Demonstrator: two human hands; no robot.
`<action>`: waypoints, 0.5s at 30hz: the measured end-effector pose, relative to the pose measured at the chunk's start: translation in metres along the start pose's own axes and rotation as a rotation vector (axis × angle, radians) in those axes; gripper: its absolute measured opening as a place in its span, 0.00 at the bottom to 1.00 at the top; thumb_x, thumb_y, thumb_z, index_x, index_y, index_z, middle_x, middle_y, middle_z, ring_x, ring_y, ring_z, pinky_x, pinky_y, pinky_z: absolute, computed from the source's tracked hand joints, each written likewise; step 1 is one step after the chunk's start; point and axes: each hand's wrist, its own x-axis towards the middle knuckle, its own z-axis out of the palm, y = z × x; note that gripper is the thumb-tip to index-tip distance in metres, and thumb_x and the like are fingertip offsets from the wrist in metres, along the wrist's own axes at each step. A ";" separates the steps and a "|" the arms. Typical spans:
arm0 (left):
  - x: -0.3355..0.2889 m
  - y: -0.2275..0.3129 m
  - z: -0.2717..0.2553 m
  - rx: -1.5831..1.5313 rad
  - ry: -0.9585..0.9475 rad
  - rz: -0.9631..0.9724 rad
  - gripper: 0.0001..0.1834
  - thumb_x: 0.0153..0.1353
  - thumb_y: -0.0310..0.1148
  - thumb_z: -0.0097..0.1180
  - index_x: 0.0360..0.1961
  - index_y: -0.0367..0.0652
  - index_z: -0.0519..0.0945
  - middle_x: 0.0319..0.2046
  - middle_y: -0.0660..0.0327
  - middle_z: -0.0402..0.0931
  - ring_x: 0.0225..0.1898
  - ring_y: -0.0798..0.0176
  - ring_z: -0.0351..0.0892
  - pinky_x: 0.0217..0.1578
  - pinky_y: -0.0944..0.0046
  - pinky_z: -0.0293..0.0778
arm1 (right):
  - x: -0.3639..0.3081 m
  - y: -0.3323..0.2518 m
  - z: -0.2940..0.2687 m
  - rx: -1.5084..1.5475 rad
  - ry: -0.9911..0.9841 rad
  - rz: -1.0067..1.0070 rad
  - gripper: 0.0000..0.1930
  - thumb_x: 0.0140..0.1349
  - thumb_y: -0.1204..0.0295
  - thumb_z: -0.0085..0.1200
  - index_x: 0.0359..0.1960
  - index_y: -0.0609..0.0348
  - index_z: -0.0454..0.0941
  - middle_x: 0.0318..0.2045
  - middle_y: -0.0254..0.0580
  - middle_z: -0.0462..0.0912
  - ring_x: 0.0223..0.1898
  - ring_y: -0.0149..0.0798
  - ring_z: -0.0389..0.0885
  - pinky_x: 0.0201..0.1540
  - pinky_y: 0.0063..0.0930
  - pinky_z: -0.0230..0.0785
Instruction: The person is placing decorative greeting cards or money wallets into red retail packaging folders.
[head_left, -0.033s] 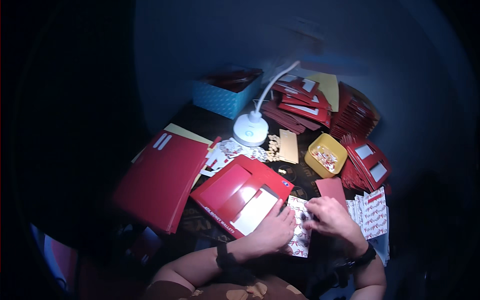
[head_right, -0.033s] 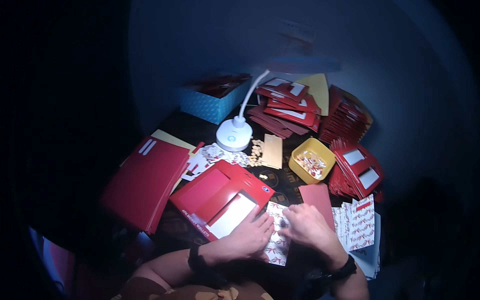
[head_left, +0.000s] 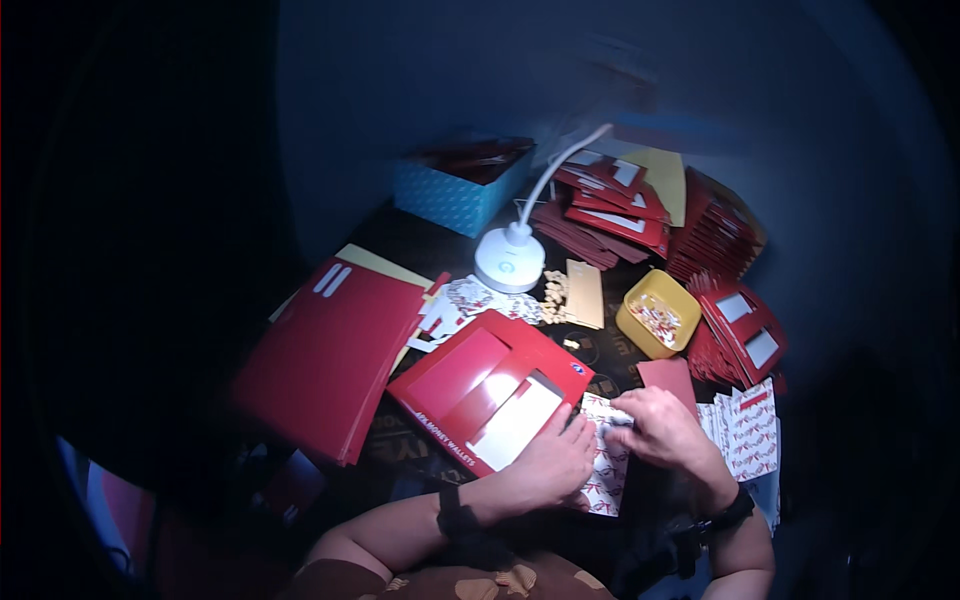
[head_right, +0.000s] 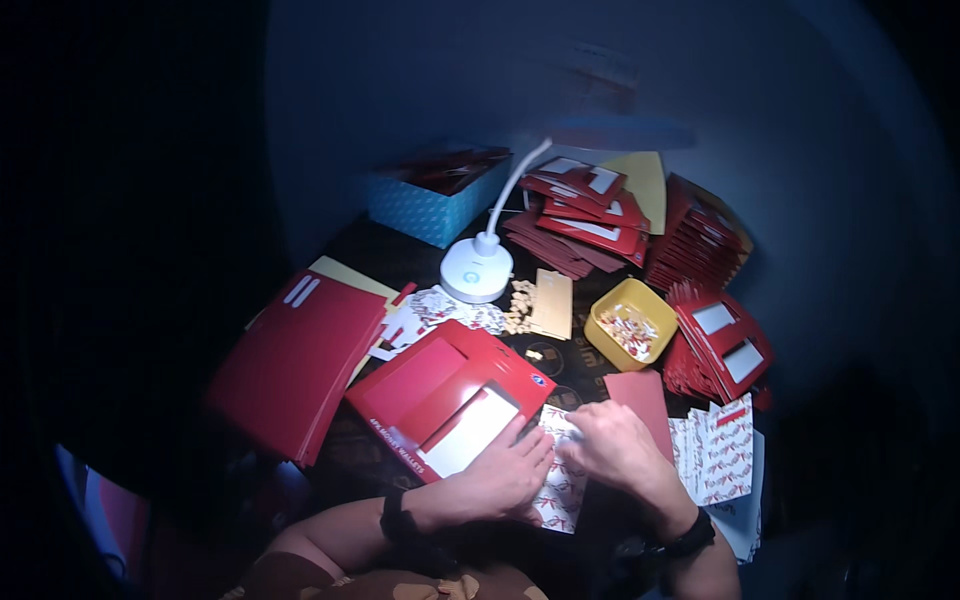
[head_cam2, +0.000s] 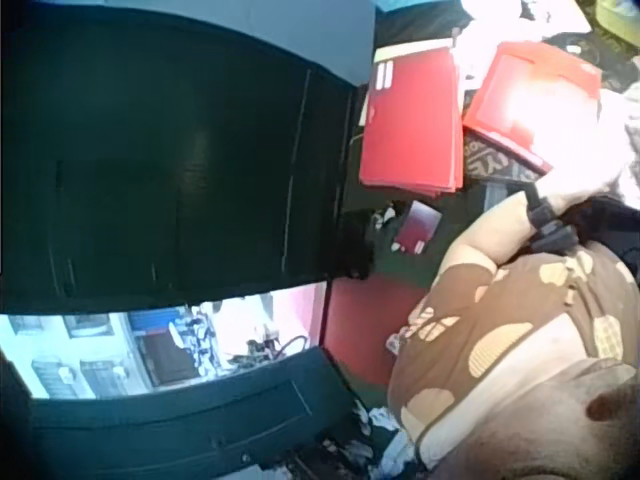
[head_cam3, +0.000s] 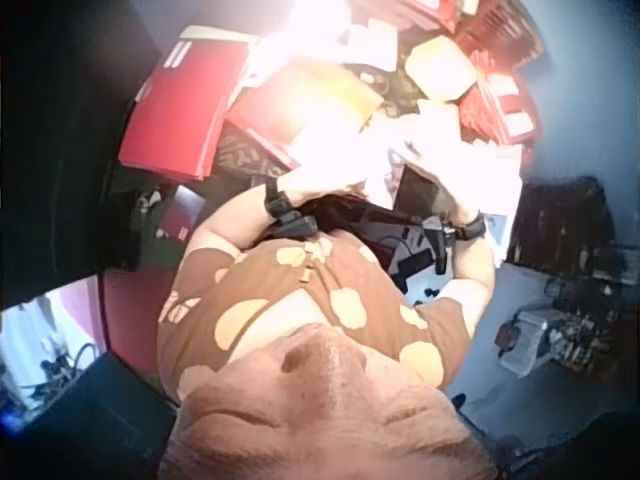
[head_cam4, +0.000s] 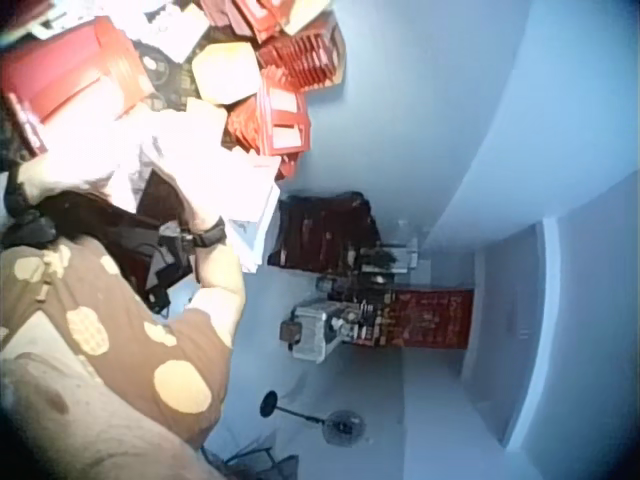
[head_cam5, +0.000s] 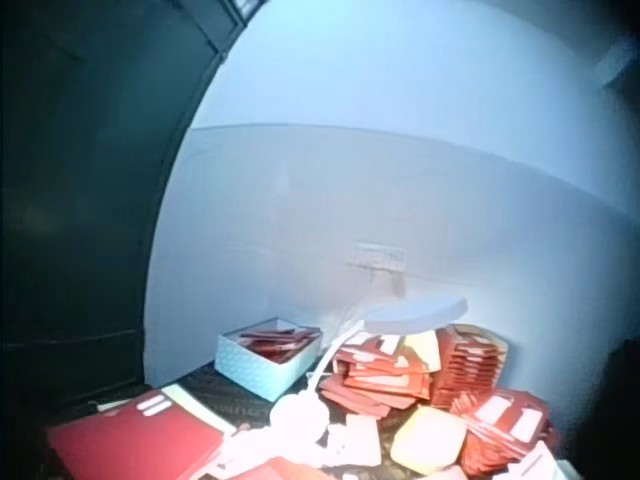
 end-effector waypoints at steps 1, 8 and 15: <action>0.003 0.000 -0.003 -0.056 -0.080 -0.005 0.42 0.51 0.59 0.64 0.55 0.29 0.79 0.58 0.41 0.73 0.67 0.39 0.64 0.71 0.37 0.46 | 0.012 -0.001 0.002 0.085 0.036 0.017 0.15 0.60 0.65 0.64 0.45 0.61 0.82 0.39 0.52 0.84 0.42 0.54 0.82 0.45 0.43 0.75; 0.001 0.010 0.032 -0.059 0.150 -0.082 0.24 0.48 0.47 0.63 0.37 0.37 0.87 0.49 0.48 0.78 0.59 0.46 0.68 0.70 0.42 0.50 | 0.098 -0.043 0.021 0.289 0.047 -0.155 0.10 0.64 0.70 0.58 0.40 0.64 0.83 0.35 0.51 0.85 0.40 0.53 0.84 0.43 0.42 0.77; -0.005 0.015 0.041 -0.539 0.223 -0.223 0.21 0.57 0.40 0.58 0.48 0.37 0.78 0.44 0.49 0.77 0.54 0.44 0.73 0.55 0.50 0.69 | 0.166 -0.081 0.046 0.306 0.010 -0.236 0.09 0.63 0.71 0.55 0.40 0.63 0.83 0.37 0.50 0.83 0.40 0.53 0.84 0.44 0.42 0.77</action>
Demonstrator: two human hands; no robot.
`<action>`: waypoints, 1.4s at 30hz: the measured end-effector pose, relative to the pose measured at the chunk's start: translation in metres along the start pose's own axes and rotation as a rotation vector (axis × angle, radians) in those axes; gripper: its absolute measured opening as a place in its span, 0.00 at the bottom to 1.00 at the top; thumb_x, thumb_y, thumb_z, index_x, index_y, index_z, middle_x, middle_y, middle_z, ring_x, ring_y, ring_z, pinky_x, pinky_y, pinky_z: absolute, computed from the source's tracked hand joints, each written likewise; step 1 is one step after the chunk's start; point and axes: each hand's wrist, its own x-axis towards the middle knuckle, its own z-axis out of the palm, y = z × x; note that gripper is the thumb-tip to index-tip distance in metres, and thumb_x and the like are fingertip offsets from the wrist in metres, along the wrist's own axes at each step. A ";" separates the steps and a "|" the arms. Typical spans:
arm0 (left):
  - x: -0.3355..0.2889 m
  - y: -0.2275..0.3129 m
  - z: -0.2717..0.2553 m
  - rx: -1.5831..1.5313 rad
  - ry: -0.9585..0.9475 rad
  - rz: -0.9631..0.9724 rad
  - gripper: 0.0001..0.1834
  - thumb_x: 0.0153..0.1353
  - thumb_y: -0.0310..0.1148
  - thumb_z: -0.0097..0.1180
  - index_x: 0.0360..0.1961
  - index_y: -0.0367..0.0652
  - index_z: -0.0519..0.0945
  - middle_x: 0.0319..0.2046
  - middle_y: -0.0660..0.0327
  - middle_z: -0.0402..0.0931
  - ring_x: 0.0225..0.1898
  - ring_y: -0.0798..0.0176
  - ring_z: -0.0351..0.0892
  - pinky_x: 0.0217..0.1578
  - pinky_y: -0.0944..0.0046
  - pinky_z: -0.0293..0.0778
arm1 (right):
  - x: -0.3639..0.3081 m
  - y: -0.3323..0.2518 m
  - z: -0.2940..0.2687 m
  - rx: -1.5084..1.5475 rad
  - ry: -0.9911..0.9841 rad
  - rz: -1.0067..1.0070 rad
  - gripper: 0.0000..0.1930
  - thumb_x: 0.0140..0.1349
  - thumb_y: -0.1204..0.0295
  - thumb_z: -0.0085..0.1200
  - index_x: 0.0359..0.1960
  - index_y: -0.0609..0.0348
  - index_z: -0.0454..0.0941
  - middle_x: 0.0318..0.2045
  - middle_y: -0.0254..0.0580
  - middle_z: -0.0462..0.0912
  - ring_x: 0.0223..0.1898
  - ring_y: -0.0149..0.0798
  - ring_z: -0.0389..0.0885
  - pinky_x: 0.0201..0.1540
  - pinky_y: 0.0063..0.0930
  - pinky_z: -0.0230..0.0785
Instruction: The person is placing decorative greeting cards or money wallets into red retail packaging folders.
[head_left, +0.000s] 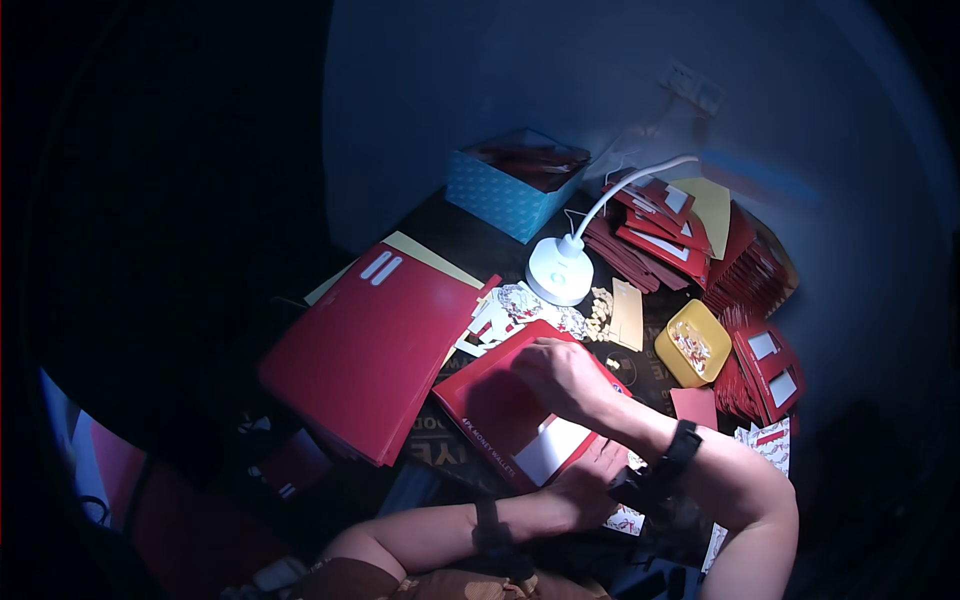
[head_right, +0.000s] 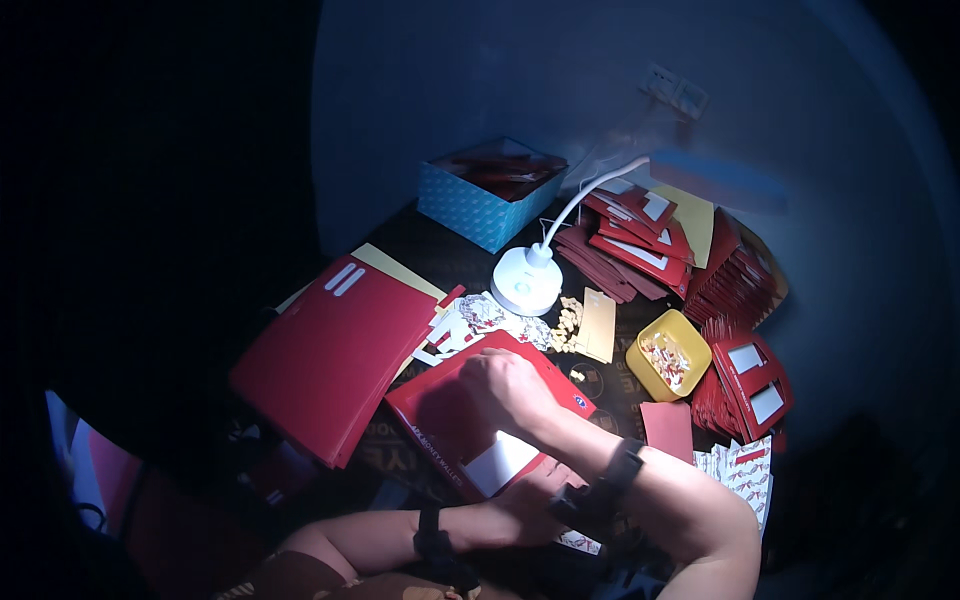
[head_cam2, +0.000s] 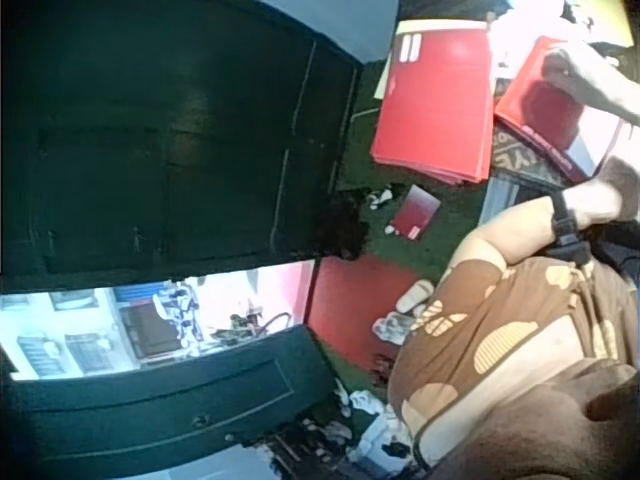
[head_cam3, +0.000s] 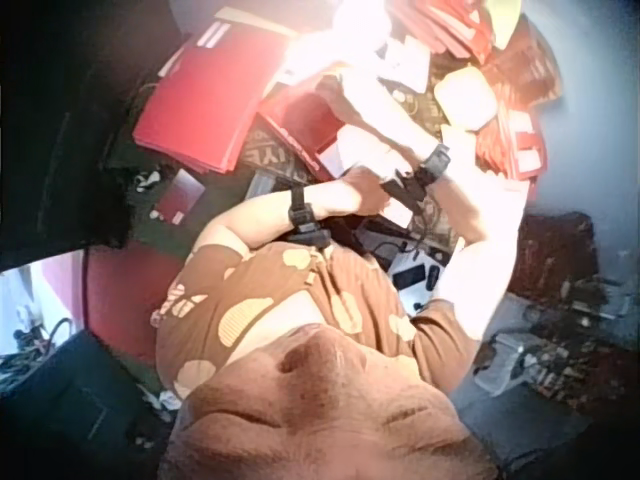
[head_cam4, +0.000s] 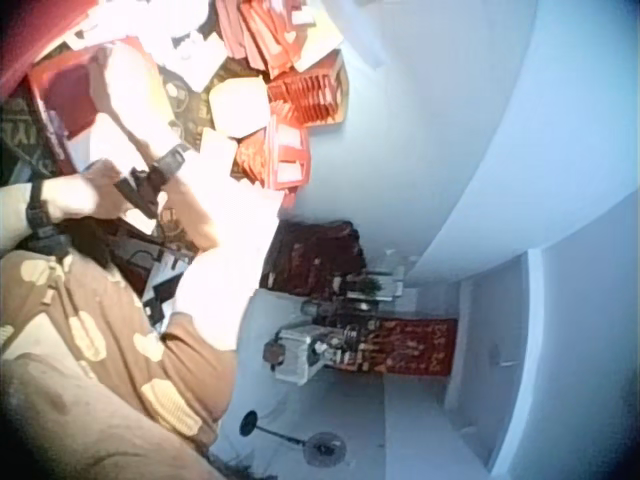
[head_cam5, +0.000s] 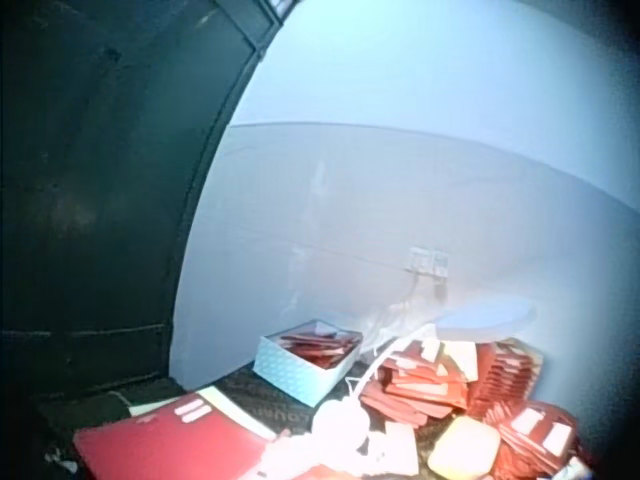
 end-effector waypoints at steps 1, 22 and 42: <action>-0.005 -0.006 0.008 -0.358 0.068 -0.048 0.17 0.60 0.38 0.56 0.44 0.36 0.76 0.41 0.50 0.77 0.48 0.44 0.78 0.50 0.48 0.73 | 0.009 0.003 0.011 0.002 0.008 -0.010 0.09 0.63 0.71 0.55 0.40 0.63 0.83 0.38 0.50 0.83 0.40 0.53 0.84 0.44 0.42 0.77; -0.004 -0.006 0.009 0.159 -0.059 0.027 0.15 0.63 0.40 0.57 0.35 0.35 0.78 0.30 0.46 0.79 0.34 0.44 0.82 0.38 0.49 0.76 | 0.104 0.041 0.067 -0.290 -0.187 -0.025 0.13 0.61 0.64 0.57 0.38 0.63 0.83 0.34 0.56 0.85 0.38 0.55 0.86 0.41 0.44 0.78; 0.006 0.010 -0.030 0.259 -0.223 0.102 0.22 0.59 0.44 0.61 0.41 0.32 0.78 0.39 0.47 0.80 0.47 0.46 0.80 0.53 0.45 0.70 | -0.100 -0.025 -0.044 0.867 0.255 0.329 0.06 0.69 0.79 0.54 0.44 0.67 0.80 0.33 0.38 0.85 0.35 0.26 0.82 0.40 0.22 0.77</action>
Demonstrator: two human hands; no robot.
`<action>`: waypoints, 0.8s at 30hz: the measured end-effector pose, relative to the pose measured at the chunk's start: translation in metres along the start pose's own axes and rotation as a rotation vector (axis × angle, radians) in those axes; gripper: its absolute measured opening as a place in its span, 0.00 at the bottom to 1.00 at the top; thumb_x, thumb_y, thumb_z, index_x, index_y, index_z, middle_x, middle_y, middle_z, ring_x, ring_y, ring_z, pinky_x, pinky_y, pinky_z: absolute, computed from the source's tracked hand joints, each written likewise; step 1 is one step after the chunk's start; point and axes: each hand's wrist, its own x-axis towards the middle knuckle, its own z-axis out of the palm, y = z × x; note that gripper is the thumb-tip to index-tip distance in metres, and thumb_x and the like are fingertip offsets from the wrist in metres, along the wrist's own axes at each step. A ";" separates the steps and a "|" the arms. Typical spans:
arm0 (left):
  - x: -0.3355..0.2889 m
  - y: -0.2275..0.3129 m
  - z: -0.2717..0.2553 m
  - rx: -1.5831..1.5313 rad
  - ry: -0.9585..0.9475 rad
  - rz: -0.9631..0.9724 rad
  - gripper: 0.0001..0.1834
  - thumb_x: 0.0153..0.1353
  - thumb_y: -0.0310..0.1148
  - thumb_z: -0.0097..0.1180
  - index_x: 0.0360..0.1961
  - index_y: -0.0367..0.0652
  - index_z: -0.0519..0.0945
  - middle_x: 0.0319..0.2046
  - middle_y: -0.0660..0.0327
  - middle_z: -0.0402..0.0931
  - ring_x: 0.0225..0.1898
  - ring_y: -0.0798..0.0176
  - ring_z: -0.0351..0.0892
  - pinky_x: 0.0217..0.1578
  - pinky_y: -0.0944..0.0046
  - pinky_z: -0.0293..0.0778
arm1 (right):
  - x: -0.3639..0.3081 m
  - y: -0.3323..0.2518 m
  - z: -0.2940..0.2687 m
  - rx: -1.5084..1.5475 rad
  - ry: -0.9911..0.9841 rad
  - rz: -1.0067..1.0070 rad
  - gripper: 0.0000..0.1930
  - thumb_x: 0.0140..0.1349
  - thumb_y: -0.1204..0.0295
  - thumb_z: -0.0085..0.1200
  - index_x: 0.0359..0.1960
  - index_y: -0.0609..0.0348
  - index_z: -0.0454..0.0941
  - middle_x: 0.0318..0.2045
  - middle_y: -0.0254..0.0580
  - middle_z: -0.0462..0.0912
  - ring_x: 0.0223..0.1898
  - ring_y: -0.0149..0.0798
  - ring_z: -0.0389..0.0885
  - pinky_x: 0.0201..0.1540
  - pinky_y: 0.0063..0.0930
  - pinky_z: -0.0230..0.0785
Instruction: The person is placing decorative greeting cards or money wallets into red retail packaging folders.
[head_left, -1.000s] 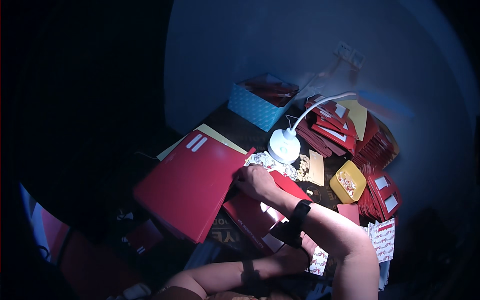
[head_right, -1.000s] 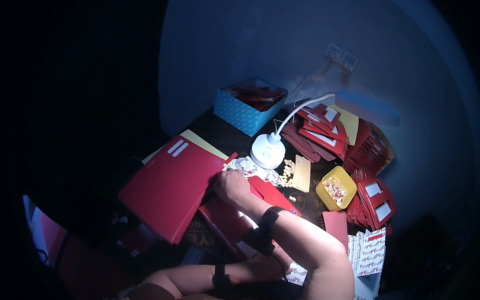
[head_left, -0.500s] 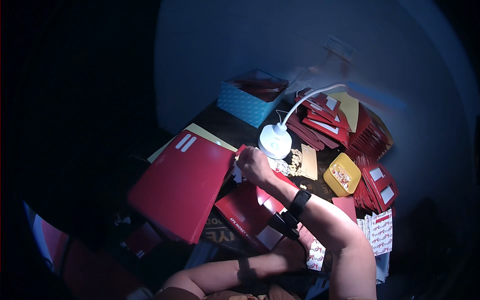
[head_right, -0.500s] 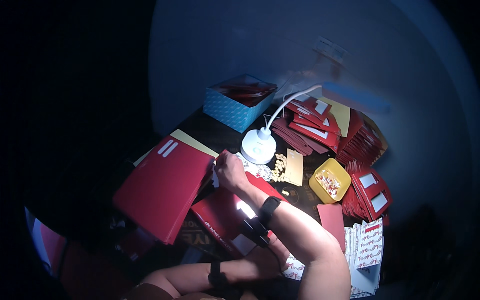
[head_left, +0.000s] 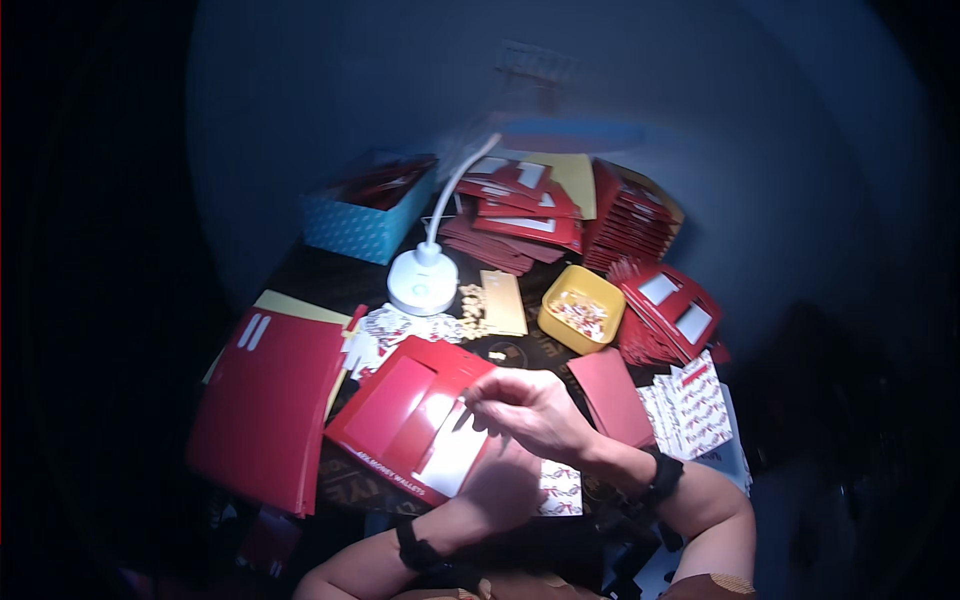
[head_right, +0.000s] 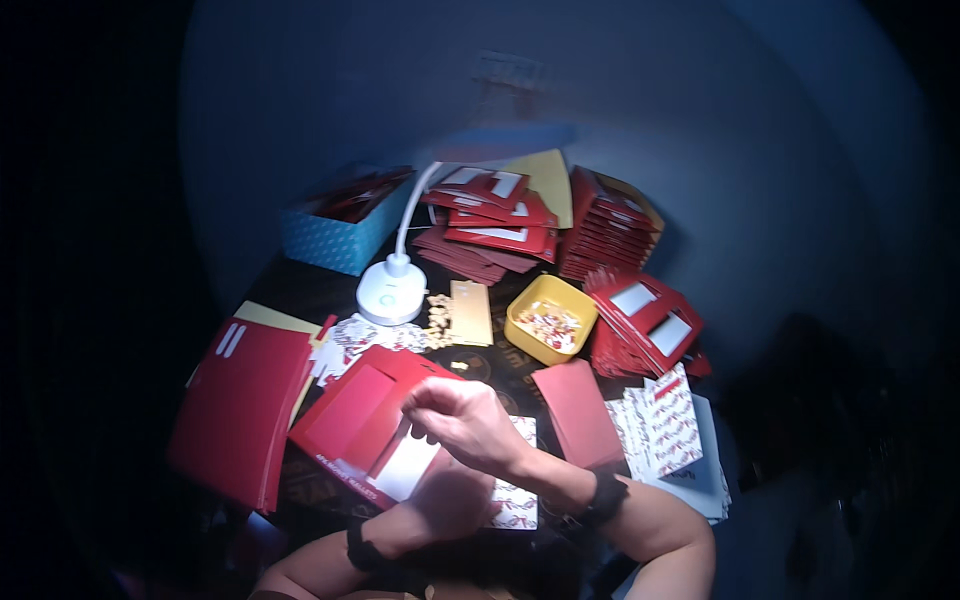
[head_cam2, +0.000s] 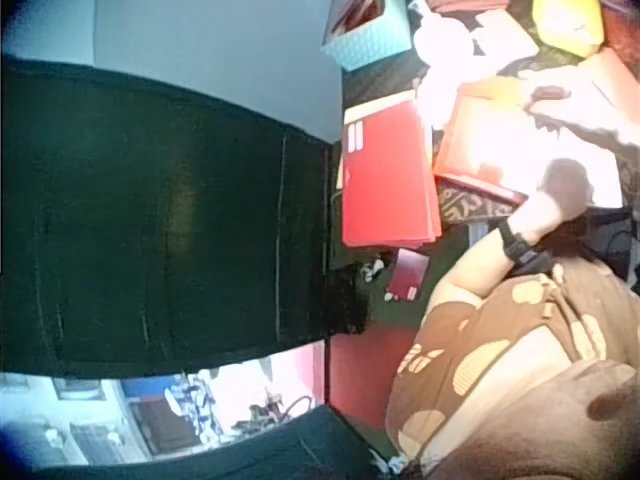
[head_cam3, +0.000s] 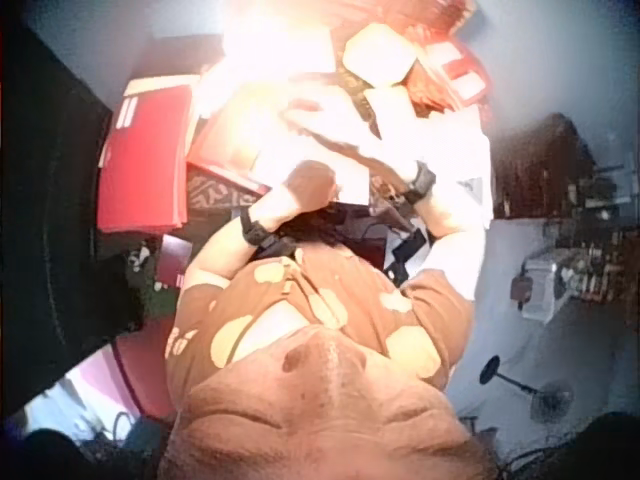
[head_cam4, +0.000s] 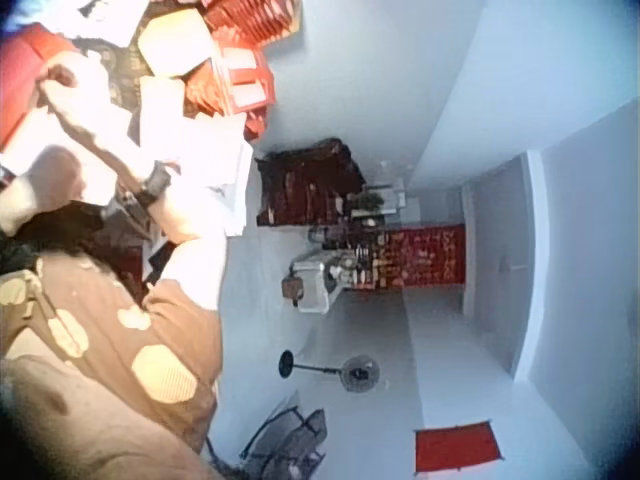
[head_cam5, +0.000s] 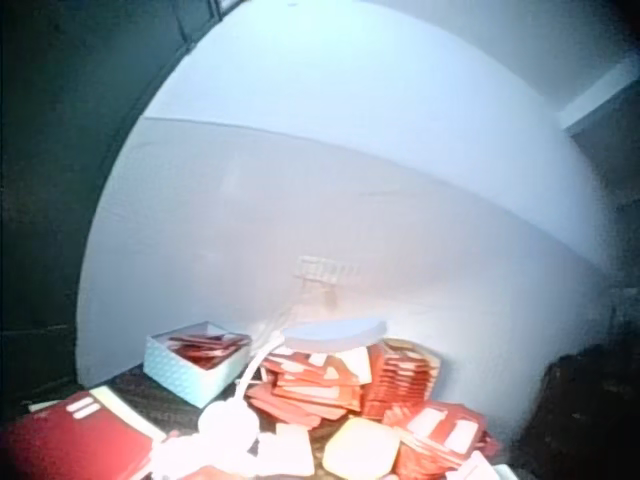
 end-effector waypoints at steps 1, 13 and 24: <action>0.002 -0.002 -0.001 -0.004 -0.012 0.024 0.22 0.59 0.44 0.61 0.41 0.32 0.78 0.39 0.47 0.80 0.47 0.46 0.80 0.53 0.45 0.70 | -0.017 0.001 -0.007 0.060 0.018 0.034 0.06 0.69 0.79 0.55 0.45 0.67 0.80 0.35 0.39 0.86 0.36 0.27 0.83 0.41 0.22 0.78; 0.012 0.008 -0.021 0.327 -0.013 0.076 0.34 0.63 0.50 0.57 0.55 0.26 0.75 0.58 0.43 0.69 0.66 0.44 0.63 0.67 0.32 0.52 | -0.129 0.070 -0.053 0.151 0.584 0.107 0.03 0.64 0.80 0.59 0.38 0.64 0.81 0.31 0.33 0.84 0.33 0.21 0.80 0.37 0.16 0.73; 0.016 0.006 -0.038 0.139 -0.116 0.030 0.33 0.57 0.47 0.65 0.56 0.32 0.73 0.56 0.47 0.66 0.66 0.44 0.61 0.66 0.33 0.54 | -0.119 0.098 -0.062 0.246 0.564 0.102 0.08 0.66 0.82 0.56 0.46 0.68 0.78 0.33 0.36 0.84 0.31 0.21 0.78 0.36 0.14 0.71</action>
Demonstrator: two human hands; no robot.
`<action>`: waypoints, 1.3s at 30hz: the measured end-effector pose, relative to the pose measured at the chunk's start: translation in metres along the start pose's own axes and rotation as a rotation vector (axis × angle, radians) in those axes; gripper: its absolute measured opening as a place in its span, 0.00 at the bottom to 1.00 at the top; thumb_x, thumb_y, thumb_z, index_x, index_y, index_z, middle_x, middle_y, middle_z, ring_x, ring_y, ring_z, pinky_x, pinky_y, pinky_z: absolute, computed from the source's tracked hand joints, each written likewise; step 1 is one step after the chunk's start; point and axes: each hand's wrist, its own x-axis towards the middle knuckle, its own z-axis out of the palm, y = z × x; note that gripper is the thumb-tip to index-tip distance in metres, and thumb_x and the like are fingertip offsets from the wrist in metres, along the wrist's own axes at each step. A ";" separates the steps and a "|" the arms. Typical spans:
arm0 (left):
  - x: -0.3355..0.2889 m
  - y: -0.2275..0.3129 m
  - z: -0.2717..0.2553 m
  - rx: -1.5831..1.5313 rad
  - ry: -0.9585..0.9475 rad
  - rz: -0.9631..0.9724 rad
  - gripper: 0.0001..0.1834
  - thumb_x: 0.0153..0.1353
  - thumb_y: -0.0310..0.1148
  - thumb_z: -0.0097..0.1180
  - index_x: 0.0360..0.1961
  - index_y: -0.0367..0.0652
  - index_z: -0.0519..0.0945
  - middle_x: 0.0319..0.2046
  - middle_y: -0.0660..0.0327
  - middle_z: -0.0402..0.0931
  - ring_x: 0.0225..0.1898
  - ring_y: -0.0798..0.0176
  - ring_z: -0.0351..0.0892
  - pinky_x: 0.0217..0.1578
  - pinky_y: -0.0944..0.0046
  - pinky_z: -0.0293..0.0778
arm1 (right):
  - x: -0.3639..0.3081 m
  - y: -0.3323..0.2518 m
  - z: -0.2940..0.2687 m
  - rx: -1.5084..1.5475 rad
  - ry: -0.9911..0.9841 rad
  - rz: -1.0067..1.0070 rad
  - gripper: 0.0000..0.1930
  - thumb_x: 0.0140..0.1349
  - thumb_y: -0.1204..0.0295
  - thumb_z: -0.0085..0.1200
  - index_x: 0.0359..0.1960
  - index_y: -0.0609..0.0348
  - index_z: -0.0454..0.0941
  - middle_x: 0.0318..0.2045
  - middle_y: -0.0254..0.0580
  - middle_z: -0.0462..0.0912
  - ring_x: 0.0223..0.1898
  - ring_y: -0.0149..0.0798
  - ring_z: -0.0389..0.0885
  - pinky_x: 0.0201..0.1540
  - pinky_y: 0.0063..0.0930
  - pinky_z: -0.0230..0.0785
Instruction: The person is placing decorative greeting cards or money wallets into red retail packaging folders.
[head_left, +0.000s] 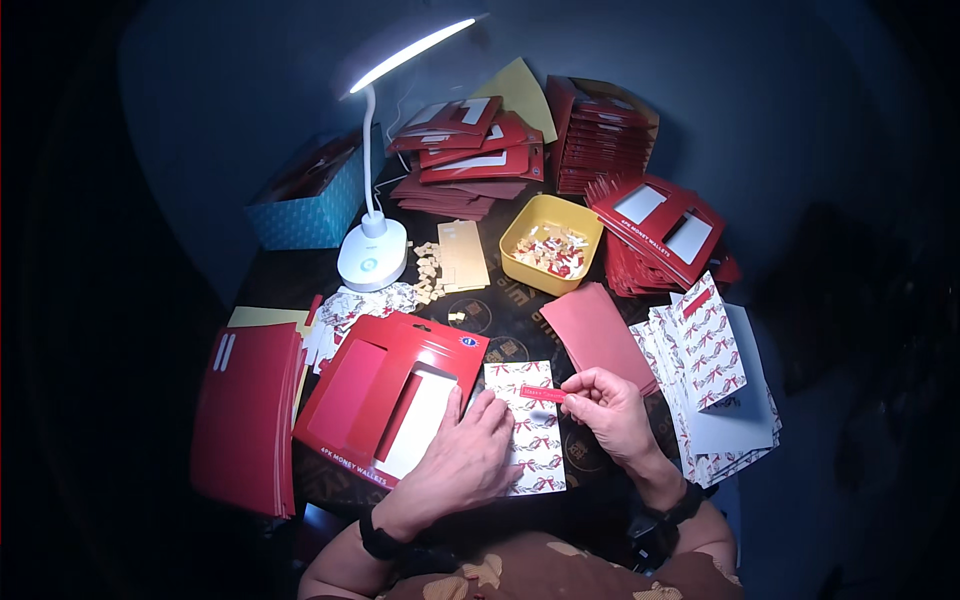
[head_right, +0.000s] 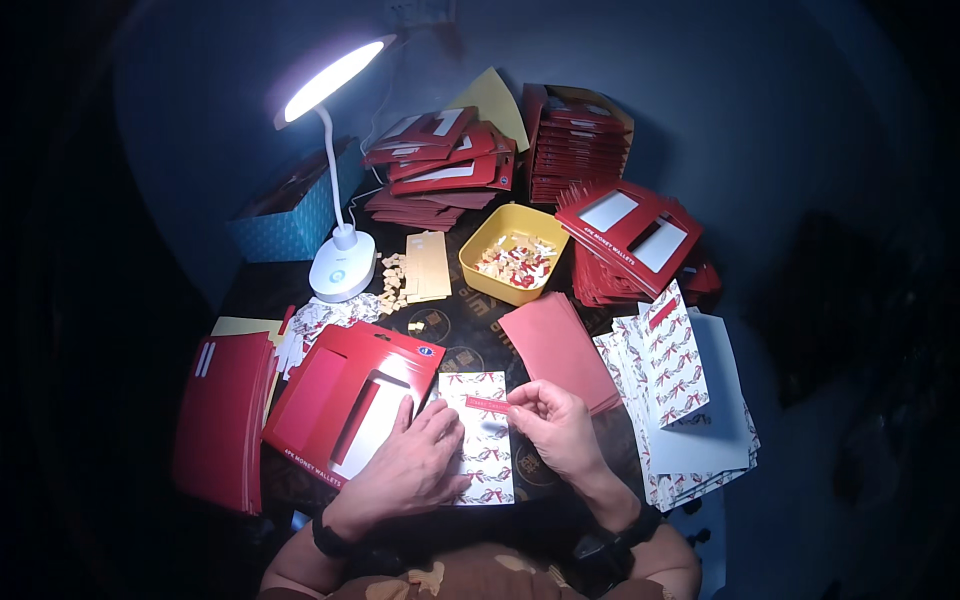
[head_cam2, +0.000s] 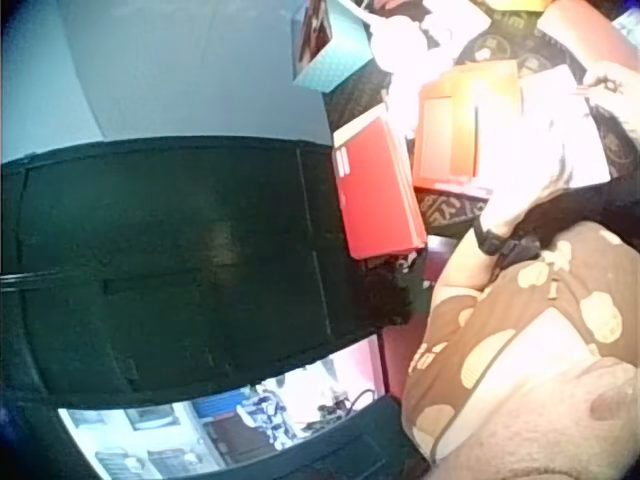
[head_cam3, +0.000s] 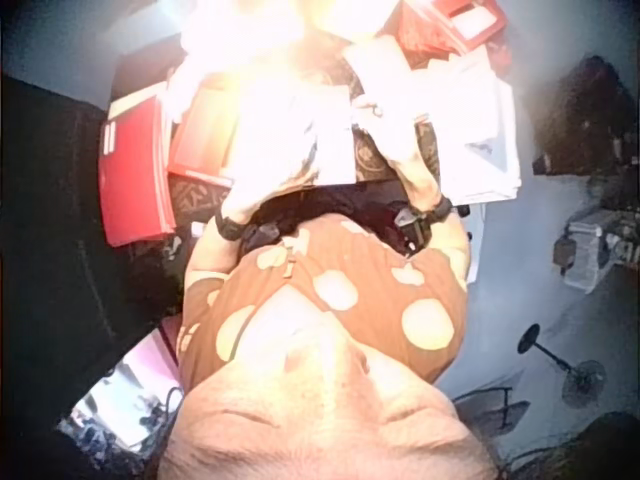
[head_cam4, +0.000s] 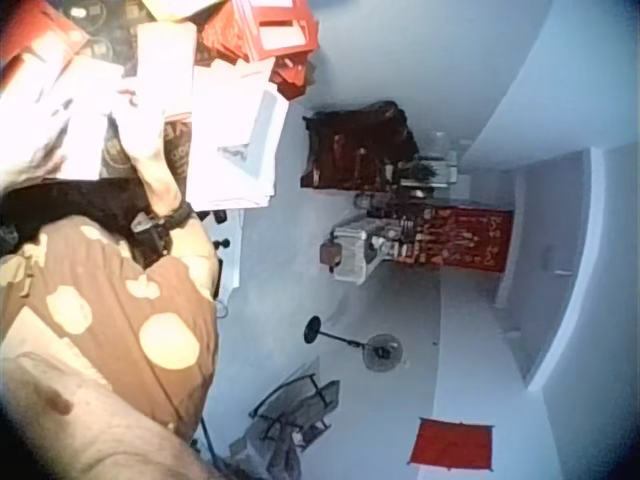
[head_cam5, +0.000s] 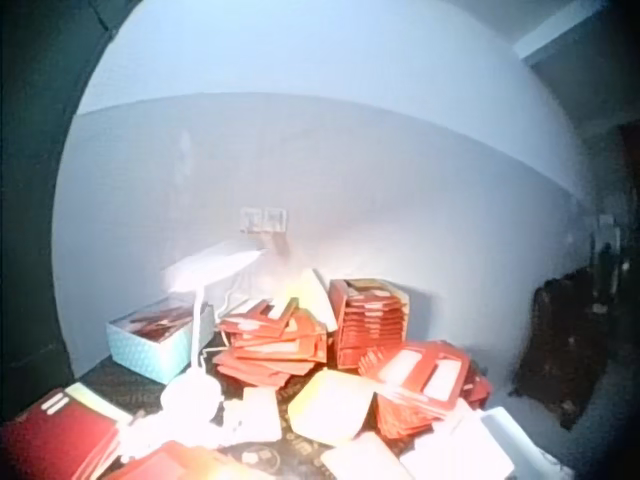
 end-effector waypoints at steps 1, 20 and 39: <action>0.001 0.000 -0.001 -0.001 -0.002 -0.006 0.33 0.57 0.47 0.65 0.55 0.32 0.73 0.56 0.47 0.67 0.66 0.44 0.61 0.66 0.32 0.53 | 0.000 0.001 -0.001 -0.017 0.002 -0.010 0.08 0.66 0.82 0.56 0.46 0.68 0.78 0.33 0.36 0.84 0.32 0.21 0.78 0.37 0.14 0.71; -0.001 -0.002 0.001 -0.010 0.042 -0.013 0.30 0.57 0.47 0.65 0.52 0.33 0.75 0.52 0.51 0.69 0.62 0.48 0.64 0.62 0.25 0.53 | 0.000 0.007 0.000 -0.073 -0.050 0.019 0.08 0.65 0.81 0.57 0.45 0.67 0.80 0.33 0.35 0.84 0.35 0.22 0.80 0.39 0.16 0.73; -0.004 -0.004 0.007 -0.002 0.161 0.000 0.31 0.55 0.46 0.65 0.50 0.28 0.78 0.50 0.51 0.70 0.59 0.49 0.66 0.64 0.27 0.50 | 0.005 -0.015 -0.002 -1.034 -0.228 -0.445 0.06 0.58 0.77 0.61 0.36 0.63 0.78 0.34 0.48 0.79 0.39 0.53 0.80 0.44 0.42 0.73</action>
